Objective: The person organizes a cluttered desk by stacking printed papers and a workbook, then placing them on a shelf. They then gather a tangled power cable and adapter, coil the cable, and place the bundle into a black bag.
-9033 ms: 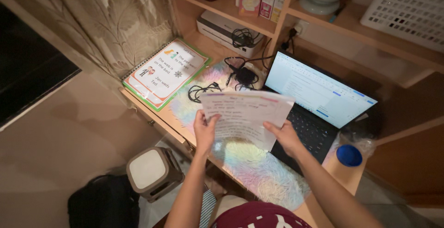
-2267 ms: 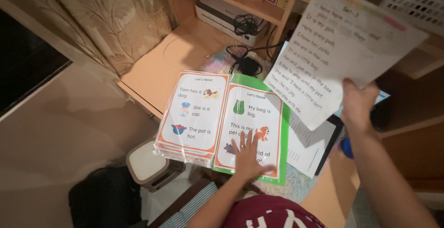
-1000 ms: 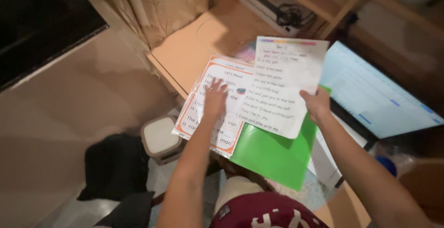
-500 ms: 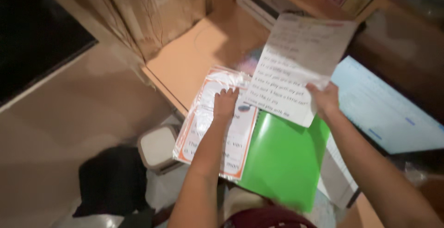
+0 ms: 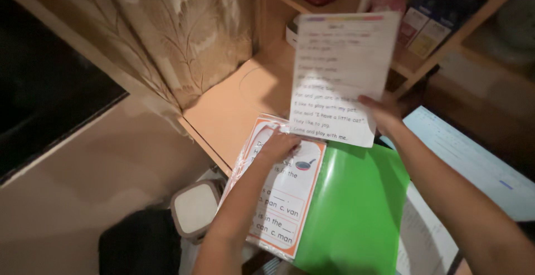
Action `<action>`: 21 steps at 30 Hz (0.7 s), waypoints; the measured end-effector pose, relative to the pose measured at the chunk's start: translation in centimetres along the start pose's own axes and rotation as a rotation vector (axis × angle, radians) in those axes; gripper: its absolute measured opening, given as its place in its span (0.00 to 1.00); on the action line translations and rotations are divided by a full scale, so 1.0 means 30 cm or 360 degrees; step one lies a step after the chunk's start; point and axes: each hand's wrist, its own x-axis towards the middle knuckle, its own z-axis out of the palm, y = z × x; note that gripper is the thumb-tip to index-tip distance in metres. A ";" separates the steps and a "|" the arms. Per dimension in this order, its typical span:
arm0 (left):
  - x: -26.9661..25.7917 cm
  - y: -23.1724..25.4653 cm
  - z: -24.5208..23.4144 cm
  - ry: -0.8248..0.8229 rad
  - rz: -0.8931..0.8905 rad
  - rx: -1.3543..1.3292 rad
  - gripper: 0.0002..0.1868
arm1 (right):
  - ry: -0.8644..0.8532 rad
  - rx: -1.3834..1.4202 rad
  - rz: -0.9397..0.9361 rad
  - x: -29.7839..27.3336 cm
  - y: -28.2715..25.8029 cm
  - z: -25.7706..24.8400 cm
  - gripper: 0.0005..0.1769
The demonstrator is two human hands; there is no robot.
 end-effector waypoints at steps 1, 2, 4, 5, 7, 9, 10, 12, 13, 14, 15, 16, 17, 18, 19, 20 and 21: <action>-0.001 -0.001 -0.005 0.0025 0.0018 -0.0027 0.06 | -0.0097 0.0020 -0.0018 0.032 0.000 0.021 0.23; -0.003 0.005 -0.007 0.0050 0.0036 -0.0055 0.06 | -0.0194 0.0040 -0.0036 0.062 0.003 0.036 0.22; 0.003 0.017 -0.022 0.0097 0.0015 -0.0021 0.14 | -0.0321 -0.0182 -0.0160 0.115 0.012 0.068 0.23; 0.005 0.029 -0.030 0.0118 -0.0026 0.0043 0.22 | -0.0387 -0.0291 -0.0225 0.144 0.018 0.090 0.23; 0.018 0.053 -0.055 0.0064 -0.0104 0.0205 0.25 | -0.0508 -0.0348 -0.0212 0.206 0.039 0.158 0.24; 0.022 0.083 -0.092 -0.0088 -0.0181 0.0394 0.16 | -0.0669 -0.0238 -0.0154 0.257 0.077 0.239 0.24; 0.016 0.098 -0.118 -0.0149 -0.0188 0.0291 0.16 | -0.0769 -0.0099 -0.0104 0.278 0.098 0.281 0.23; 0.003 0.136 -0.170 -0.0267 -0.0202 0.0077 0.17 | -0.0899 0.0077 -0.0081 0.304 0.138 0.364 0.22; -0.006 0.153 -0.188 -0.0221 -0.0195 -0.0004 0.16 | -0.0931 0.0118 -0.0110 0.302 0.159 0.407 0.21; -0.014 0.165 -0.199 -0.0174 -0.0188 -0.0085 0.16 | -0.0963 0.0158 -0.0139 0.292 0.177 0.442 0.20; -0.017 0.166 -0.203 -0.0127 -0.0181 -0.0165 0.17 | -0.0881 0.0158 -0.0153 0.273 0.194 0.474 0.19; -0.019 0.163 -0.199 -0.0082 -0.0206 -0.0259 0.15 | -0.0799 0.0158 -0.0166 0.240 0.213 0.504 0.18; -0.022 0.160 -0.187 -0.0035 -0.0232 -0.0355 0.13 | -0.0718 0.0154 -0.0179 0.204 0.225 0.517 0.18; -0.024 0.156 -0.172 0.0012 -0.0258 -0.0452 0.12 | -0.0734 0.0123 -0.0165 0.168 0.233 0.519 0.17; -0.029 0.148 -0.159 0.0016 -0.0273 -0.0472 0.11 | -0.0750 0.0094 -0.0150 0.131 0.235 0.523 0.16; -0.034 0.141 -0.147 0.0019 -0.0289 -0.0493 0.10 | -0.0765 0.0064 -0.0135 0.106 0.227 0.531 0.15; -0.037 0.136 -0.137 0.0022 -0.0301 -0.0512 0.10 | -0.0791 -0.0087 0.0055 0.096 0.215 0.526 0.14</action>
